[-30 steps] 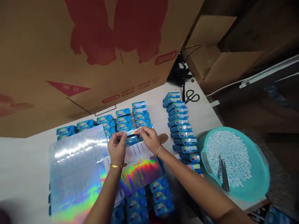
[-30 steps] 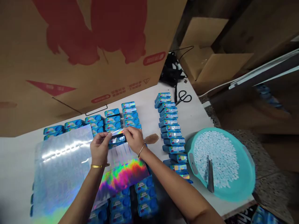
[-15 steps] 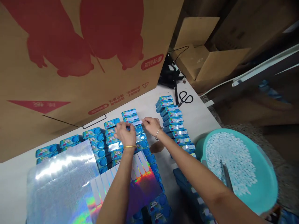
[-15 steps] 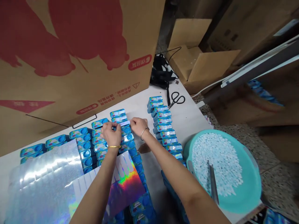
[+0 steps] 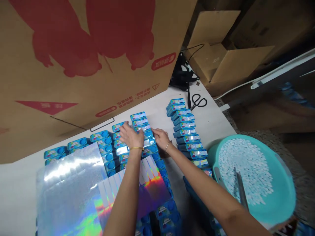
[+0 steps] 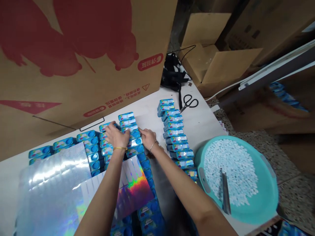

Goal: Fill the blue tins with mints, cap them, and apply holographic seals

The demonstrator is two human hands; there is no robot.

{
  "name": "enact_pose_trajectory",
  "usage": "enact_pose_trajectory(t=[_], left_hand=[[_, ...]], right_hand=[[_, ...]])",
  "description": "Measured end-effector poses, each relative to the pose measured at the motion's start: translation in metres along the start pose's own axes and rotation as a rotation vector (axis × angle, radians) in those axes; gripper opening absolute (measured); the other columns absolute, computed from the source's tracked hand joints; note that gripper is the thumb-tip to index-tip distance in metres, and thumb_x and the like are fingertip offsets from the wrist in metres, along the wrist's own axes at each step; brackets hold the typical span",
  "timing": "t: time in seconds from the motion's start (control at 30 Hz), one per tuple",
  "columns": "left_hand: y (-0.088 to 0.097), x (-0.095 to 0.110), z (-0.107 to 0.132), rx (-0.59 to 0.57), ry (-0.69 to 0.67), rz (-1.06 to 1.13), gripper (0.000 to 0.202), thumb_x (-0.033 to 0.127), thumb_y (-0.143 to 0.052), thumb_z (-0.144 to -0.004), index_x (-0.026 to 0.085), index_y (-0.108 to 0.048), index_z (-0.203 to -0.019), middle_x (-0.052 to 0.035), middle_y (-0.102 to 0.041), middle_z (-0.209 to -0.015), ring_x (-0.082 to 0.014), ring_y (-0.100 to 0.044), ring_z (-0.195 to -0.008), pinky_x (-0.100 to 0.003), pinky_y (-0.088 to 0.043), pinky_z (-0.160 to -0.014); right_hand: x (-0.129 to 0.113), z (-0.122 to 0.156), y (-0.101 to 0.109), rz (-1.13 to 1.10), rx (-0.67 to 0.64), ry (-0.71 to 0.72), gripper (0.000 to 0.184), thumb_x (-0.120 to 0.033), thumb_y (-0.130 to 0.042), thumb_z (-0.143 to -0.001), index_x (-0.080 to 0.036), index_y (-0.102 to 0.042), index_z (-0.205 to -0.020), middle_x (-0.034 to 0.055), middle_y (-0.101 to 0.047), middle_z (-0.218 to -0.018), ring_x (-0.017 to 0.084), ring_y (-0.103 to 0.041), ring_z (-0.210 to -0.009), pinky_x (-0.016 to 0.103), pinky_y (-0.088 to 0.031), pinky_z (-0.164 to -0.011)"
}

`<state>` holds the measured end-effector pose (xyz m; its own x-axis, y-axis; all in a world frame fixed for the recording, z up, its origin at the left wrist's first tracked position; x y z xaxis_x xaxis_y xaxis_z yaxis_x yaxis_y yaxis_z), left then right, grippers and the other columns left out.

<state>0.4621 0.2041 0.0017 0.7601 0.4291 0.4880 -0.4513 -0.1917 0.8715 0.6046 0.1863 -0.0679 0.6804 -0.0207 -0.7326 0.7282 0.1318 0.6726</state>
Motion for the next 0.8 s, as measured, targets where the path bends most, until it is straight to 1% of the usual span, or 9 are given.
enact_pose_trajectory(t=[0.1, 0.17, 0.23, 0.33, 0.43, 0.5, 0.57, 0.7, 0.8], left_hand=[[0.023, -0.022, 0.002, -0.066, -0.145, 0.125, 0.044, 0.03, -0.067, -0.075, 0.019, -0.053, -0.115, -0.013, -0.053, -0.12, -0.0313, -0.049, -0.115, -0.047, -0.037, -0.096], [0.055, -0.055, 0.007, -0.142, -0.337, 0.25, 0.026, 0.032, -0.055, -0.085, 0.02, -0.059, -0.107, -0.0097, -0.06, -0.109, -0.0249, -0.055, -0.105, -0.041, -0.041, -0.093], [0.094, -0.099, 0.015, -0.214, -0.489, 0.301, 0.023, 0.034, -0.047, -0.09, 0.021, -0.062, -0.101, -0.0071, -0.065, -0.099, -0.0202, -0.059, -0.095, -0.035, -0.044, -0.088], [0.143, -0.169, 0.03, -0.271, -0.519, 0.138, 0.022, 0.036, -0.05, -0.089, 0.022, -0.065, -0.094, -0.006, -0.068, -0.094, -0.0204, -0.061, -0.091, -0.034, -0.043, -0.083], [0.158, -0.217, 0.046, -0.372, -0.497, -0.001, 0.021, 0.038, -0.054, -0.086, 0.024, -0.067, -0.094, -0.0051, -0.07, -0.093, -0.0211, -0.062, -0.087, -0.034, -0.042, -0.079], [0.154, -0.228, 0.056, -0.404, -0.485, -0.069, 0.02, 0.037, -0.053, -0.086, 0.024, -0.067, -0.095, -0.0051, -0.07, -0.09, -0.0207, -0.062, -0.083, -0.033, -0.041, -0.077], [0.149, -0.226, 0.063, -0.387, -0.5, -0.161, 0.019, 0.034, -0.052, -0.087, 0.024, -0.067, -0.092, -0.0057, -0.069, -0.085, -0.0206, -0.061, -0.081, -0.034, -0.039, -0.076], [0.145, -0.216, 0.073, -0.276, -0.632, -0.342, 0.014, 0.026, -0.054, -0.086, 0.024, -0.068, -0.089, -0.0074, -0.068, -0.092, -0.0237, -0.058, -0.089, -0.039, -0.035, -0.08], [0.144, -0.22, 0.081, -0.208, -0.701, -0.384, 0.019, 0.019, -0.055, -0.085, 0.026, -0.068, -0.097, -0.0088, -0.068, -0.103, -0.0255, -0.057, -0.098, -0.042, -0.033, -0.085]], right_hand=[[-0.008, 0.012, 0.015, 0.213, 0.025, -0.02, 0.044, -0.013, -0.041, -0.086, -0.018, -0.063, -0.124, 0.0112, -0.064, -0.097, 0.024, -0.052, -0.092, 0.036, -0.038, -0.081], [-0.03, 0.022, 0.023, 0.245, 0.137, 0.048, 0.043, -0.021, -0.04, -0.091, -0.015, -0.057, -0.131, 0.0148, -0.062, -0.105, 0.028, -0.049, -0.097, 0.04, -0.036, -0.084], [-0.063, 0.038, 0.019, 0.203, 0.169, 0.169, 0.042, -0.029, -0.039, -0.095, -0.016, -0.055, -0.131, 0.0144, -0.059, -0.111, 0.028, -0.047, -0.101, 0.042, -0.034, -0.086], [-0.123, 0.069, -0.013, 0.142, 0.0, 0.363, 0.033, -0.032, -0.039, -0.097, -0.02, -0.062, -0.118, 0.0115, -0.059, -0.11, 0.027, -0.046, -0.101, 0.041, -0.032, -0.086], [-0.166, 0.1, -0.062, 0.18, -0.245, 0.501, 0.024, -0.032, -0.046, -0.096, -0.02, -0.065, -0.103, 0.0091, -0.062, -0.1, 0.024, -0.047, -0.095, 0.038, -0.032, -0.08], [-0.175, 0.115, -0.09, 0.227, -0.349, 0.523, 0.019, -0.03, -0.048, -0.095, -0.019, -0.063, -0.098, 0.0081, -0.062, -0.097, 0.024, -0.048, -0.092, 0.036, -0.032, -0.076], [-0.173, 0.122, -0.106, 0.262, -0.384, 0.518, 0.017, -0.028, -0.048, -0.095, -0.019, -0.062, -0.097, 0.0077, -0.062, -0.097, 0.023, -0.048, -0.092, 0.035, -0.032, -0.074], [-0.164, 0.124, -0.11, 0.269, -0.368, 0.513, 0.02, -0.029, -0.045, -0.097, -0.018, -0.061, -0.098, 0.0079, -0.061, -0.097, 0.023, -0.048, -0.093, 0.035, -0.032, -0.077], [-0.163, 0.124, -0.107, 0.249, -0.364, 0.517, 0.022, -0.03, -0.043, -0.097, -0.018, -0.061, -0.097, 0.0084, -0.062, -0.097, 0.023, -0.047, -0.092, 0.035, -0.031, -0.077]])
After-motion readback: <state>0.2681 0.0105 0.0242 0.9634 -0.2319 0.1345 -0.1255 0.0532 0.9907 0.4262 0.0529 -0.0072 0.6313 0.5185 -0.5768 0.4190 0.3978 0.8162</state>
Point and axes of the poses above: each hand's wrist, its own z-axis away from the middle knuckle, its own y-axis out of the back of the hand, x = y × z, the point moved 2 cm from there along -z, towards the middle knuckle
